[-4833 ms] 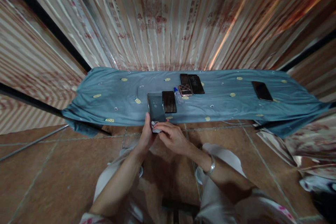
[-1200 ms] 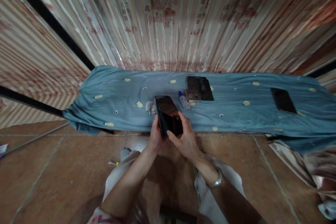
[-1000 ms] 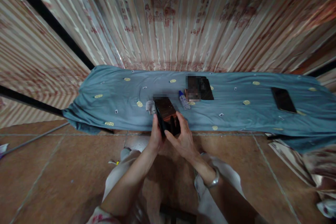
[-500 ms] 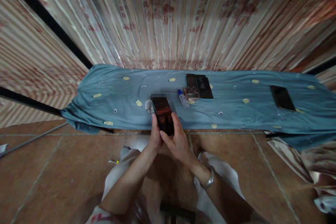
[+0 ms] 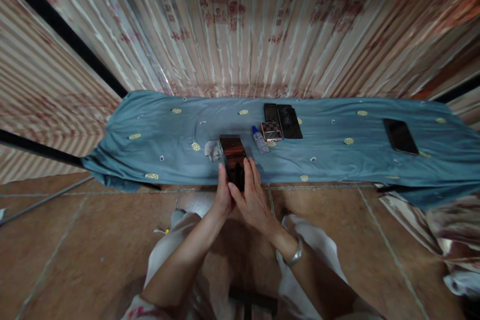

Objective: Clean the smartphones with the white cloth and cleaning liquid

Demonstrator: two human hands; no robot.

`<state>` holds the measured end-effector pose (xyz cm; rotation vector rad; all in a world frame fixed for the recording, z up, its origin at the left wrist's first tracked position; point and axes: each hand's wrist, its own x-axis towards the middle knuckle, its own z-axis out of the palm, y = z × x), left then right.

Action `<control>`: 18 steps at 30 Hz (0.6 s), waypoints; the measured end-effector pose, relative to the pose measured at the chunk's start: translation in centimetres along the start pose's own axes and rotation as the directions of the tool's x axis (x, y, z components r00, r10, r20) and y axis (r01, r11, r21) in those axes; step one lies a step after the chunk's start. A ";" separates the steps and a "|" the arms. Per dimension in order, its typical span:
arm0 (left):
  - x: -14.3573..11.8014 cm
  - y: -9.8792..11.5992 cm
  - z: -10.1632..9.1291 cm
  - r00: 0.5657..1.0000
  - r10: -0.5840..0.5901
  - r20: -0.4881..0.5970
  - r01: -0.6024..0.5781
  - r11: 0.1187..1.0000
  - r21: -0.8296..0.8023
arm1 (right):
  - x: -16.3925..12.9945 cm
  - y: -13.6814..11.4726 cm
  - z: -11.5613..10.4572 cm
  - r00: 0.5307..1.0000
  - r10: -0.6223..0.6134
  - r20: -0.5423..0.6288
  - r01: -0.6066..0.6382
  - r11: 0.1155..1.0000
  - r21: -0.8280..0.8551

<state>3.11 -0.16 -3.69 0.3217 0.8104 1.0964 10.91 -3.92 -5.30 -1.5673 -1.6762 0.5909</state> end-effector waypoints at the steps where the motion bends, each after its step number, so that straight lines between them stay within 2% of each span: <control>1: 0.0 -0.1 0.0 1.000 -0.014 0.009 0.014 1.000 0.003 | 0.0 0.0 0.0 1.000 0.001 -0.002 -0.001 1.000 -0.008; 6: -0.2 -0.3 -0.5 0.998 -0.005 0.058 0.003 0.999 0.040 | 0.0 -0.1 0.3 1.000 -0.013 -0.018 0.012 0.999 -0.041; 10: 0.0 -0.3 -0.9 1.000 -0.019 0.018 0.019 1.000 0.023 | 0.0 0.1 0.4 1.000 -0.026 -0.008 0.026 1.000 -0.012; 15: 0.6 0.4 -1.2 0.999 -0.036 -0.004 0.036 0.999 0.018 | 0.4 0.3 -0.8 0.999 -0.026 0.033 0.021 0.986 0.166; 18: 0.7 1.1 -1.3 0.990 -0.143 0.008 0.143 0.990 0.001 | 1.2 0.9 -1.7 1.000 0.019 -0.019 -0.013 0.954 0.300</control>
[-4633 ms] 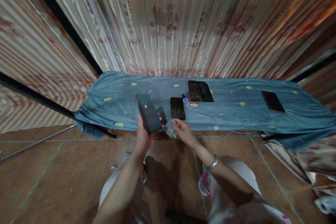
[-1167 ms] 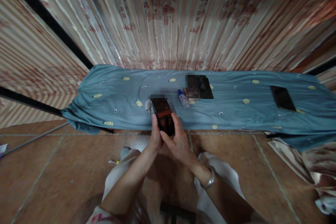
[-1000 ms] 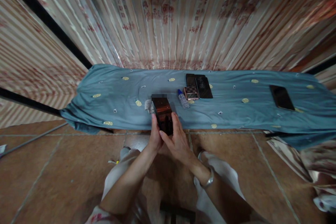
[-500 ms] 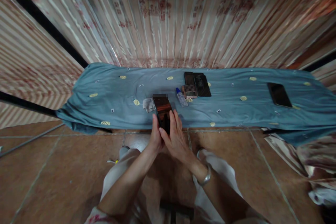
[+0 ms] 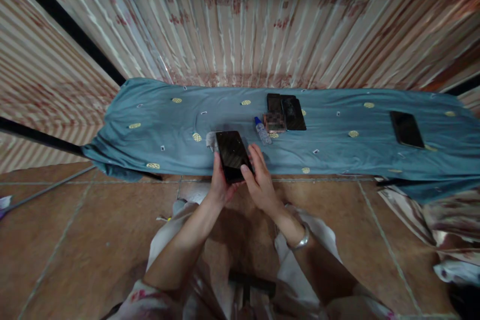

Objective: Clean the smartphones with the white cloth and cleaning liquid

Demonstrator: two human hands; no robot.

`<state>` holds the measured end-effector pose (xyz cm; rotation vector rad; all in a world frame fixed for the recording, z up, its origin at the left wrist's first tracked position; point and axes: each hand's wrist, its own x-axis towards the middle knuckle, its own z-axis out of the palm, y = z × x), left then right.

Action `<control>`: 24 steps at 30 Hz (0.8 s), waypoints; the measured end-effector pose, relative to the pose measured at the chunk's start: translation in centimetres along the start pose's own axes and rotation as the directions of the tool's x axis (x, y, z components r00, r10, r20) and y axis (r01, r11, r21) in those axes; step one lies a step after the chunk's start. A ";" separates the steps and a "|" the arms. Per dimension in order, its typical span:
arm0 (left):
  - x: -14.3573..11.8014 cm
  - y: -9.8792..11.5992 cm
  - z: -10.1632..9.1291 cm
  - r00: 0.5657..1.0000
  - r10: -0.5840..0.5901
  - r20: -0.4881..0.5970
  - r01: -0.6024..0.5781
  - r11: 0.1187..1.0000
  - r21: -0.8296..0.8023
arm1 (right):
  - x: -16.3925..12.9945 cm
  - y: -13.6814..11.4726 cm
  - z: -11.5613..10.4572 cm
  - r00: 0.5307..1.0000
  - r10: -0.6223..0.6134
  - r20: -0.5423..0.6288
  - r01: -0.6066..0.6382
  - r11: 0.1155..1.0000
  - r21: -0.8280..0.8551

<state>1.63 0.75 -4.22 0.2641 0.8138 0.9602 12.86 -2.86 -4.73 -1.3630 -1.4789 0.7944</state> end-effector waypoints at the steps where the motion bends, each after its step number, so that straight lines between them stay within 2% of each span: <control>1: -0.1 0.2 0.0 1.000 -0.026 0.015 0.026 1.000 -0.012 | 0.4 0.3 -0.4 0.999 0.035 -0.041 -0.032 0.998 0.052; 3: -0.3 0.5 0.0 0.997 -0.051 0.055 0.054 0.998 -0.039 | 1.1 1.0 -1.0 0.983 0.157 -0.090 -0.138 0.973 0.187; 4: -0.4 0.5 0.0 0.995 -0.062 0.080 0.066 0.997 -0.051 | 1.4 1.4 -1.3 0.967 0.244 -0.077 -0.215 0.938 0.273; 7: -1.0 0.5 0.0 0.978 -0.126 0.166 0.139 0.988 -0.070 | 1.9 2.0 -2.0 0.885 0.463 0.052 -0.427 0.759 0.492; 9: -1.3 0.3 0.0 0.964 -0.180 0.196 0.197 0.978 -0.071 | 1.9 1.8 -2.4 0.844 0.505 0.182 -0.508 0.641 0.575; 11: -1.5 0.1 0.0 0.959 -0.210 0.191 0.226 0.972 -0.067 | 1.7 1.4 -2.5 0.832 0.488 0.263 -0.535 0.582 0.613; 14: -1.5 0.0 0.0 0.971 -0.183 0.154 0.195 0.979 -0.065 | 1.5 1.0 -2.6 0.847 0.465 0.257 -0.514 0.595 0.618; 20: -0.9 0.8 -0.3 0.990 -0.039 0.136 0.045 0.998 -0.044 | 1.4 1.6 -3.1 0.845 0.525 0.106 -0.503 0.712 0.490; 22: -0.9 0.9 -0.5 0.993 -0.015 0.121 0.017 1.000 -0.009 | 1.2 1.7 -3.3 0.848 0.510 0.146 -0.512 0.717 0.473; 24: -1.0 0.9 -0.7 0.995 -0.016 0.102 0.012 0.999 0.039 | 1.0 1.6 -3.3 0.823 0.512 0.246 -0.561 0.661 0.499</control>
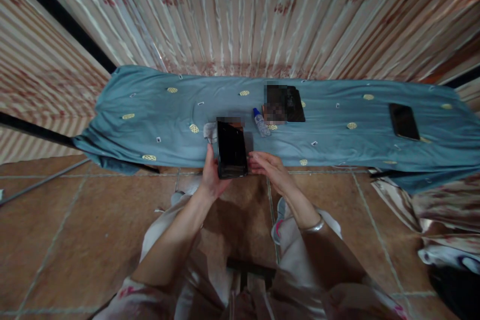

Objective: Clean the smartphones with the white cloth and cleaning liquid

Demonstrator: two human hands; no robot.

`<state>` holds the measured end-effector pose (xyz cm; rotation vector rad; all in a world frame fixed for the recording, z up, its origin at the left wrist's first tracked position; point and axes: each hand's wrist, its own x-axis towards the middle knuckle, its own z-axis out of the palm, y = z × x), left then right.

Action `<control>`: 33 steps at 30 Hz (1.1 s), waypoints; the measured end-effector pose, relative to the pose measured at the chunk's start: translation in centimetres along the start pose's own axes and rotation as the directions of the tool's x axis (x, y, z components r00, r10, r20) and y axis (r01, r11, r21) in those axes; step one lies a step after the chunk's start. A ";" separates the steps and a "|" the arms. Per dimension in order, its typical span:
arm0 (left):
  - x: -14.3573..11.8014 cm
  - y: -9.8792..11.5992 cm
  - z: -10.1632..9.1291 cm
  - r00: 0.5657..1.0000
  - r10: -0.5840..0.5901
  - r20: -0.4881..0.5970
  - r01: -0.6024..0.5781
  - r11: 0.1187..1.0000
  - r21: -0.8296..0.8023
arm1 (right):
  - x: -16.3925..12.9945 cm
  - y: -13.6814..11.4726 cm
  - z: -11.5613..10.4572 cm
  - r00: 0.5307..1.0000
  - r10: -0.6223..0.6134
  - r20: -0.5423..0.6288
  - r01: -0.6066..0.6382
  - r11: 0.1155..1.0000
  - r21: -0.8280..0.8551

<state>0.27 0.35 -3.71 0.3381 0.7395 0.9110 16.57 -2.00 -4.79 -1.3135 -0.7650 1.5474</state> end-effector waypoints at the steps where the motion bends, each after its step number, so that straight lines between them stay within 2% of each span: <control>1: -0.1 -0.1 0.0 1.000 -0.005 -0.002 0.005 1.000 0.021 | -0.2 0.0 0.1 0.998 0.042 0.045 -0.044 0.998 0.037; 3: -0.2 -0.4 0.1 1.000 -0.021 0.005 0.020 0.999 0.046 | -0.5 -0.1 0.4 0.986 0.110 0.129 -0.125 0.986 0.114; 6: -0.3 -0.7 0.4 0.999 -0.045 0.020 0.044 0.998 0.041 | -0.8 -0.2 0.6 0.967 0.140 0.215 -0.182 0.965 0.191; 14: -0.2 -0.7 0.1 0.999 -0.050 0.004 0.050 0.999 0.010 | -0.7 -0.2 0.1 0.944 0.118 0.308 -0.181 0.966 0.184; 24: 0.2 -0.9 0.1 0.999 -0.029 -0.027 0.032 0.993 0.114 | -0.7 -0.2 0.2 0.953 0.093 0.290 -0.134 0.983 0.128; 30: 0.2 -0.7 0.0 0.998 0.063 -0.020 -0.059 0.982 0.177 | -0.6 -0.5 -0.6 0.968 0.069 0.239 -0.101 0.988 0.120; 33: 0.1 -0.4 -0.5 0.993 0.116 -0.011 -0.109 0.958 0.265 | -0.4 -0.7 -1.3 0.979 0.048 0.200 -0.076 0.989 0.131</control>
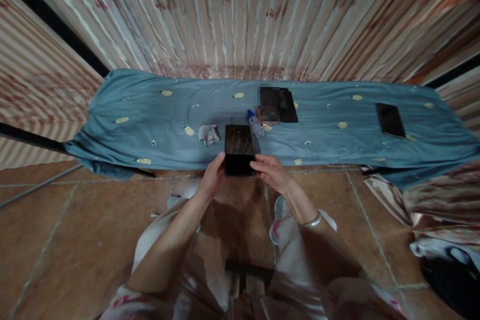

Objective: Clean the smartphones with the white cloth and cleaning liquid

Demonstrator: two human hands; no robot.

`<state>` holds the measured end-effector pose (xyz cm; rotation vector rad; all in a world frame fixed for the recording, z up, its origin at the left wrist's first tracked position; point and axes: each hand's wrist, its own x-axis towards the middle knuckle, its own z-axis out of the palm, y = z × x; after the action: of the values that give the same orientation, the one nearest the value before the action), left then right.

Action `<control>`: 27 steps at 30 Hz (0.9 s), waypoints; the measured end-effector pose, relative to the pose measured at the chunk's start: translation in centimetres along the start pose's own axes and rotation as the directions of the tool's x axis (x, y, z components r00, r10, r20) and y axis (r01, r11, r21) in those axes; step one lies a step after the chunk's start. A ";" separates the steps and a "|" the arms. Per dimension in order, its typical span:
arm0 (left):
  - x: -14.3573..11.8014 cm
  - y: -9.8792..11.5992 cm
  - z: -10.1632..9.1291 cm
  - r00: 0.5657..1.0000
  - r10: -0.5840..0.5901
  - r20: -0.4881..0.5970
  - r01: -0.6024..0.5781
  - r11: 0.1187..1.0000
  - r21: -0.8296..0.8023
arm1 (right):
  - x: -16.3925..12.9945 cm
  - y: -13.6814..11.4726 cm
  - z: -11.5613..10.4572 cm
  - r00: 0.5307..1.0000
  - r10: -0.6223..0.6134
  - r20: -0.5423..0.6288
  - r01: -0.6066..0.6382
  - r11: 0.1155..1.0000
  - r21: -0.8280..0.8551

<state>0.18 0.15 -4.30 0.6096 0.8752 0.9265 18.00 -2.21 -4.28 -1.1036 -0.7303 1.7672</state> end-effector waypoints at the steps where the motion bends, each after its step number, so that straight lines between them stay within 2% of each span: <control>1: -0.1 0.1 -0.2 1.000 0.011 -0.001 -0.011 0.999 0.034 | 0.0 -0.1 -0.2 1.000 -0.009 -0.013 0.009 1.000 0.002; 5: -0.4 0.4 -0.5 0.998 0.016 0.064 -0.021 0.996 0.087 | 0.0 -0.5 -0.9 0.999 -0.023 -0.040 0.023 1.000 0.000; 14: -0.9 0.8 -0.2 0.996 -0.005 0.085 -0.005 0.993 0.117 | -0.1 -0.6 -1.0 1.000 -0.017 -0.012 0.017 0.999 -0.043; 22: -0.7 0.2 -0.9 0.995 0.042 0.093 -0.067 0.955 0.288 | -0.1 -0.4 -1.2 0.999 -0.036 -0.034 0.033 0.994 -0.107; 27: -0.8 0.1 -0.6 0.996 0.052 0.075 -0.072 0.952 0.299 | 0.0 -0.1 -1.4 0.997 -0.061 -0.037 0.055 0.988 -0.147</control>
<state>-0.68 -0.41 -4.22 0.9308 0.9503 0.8295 19.33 -2.12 -4.84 -1.2011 -0.8690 1.6579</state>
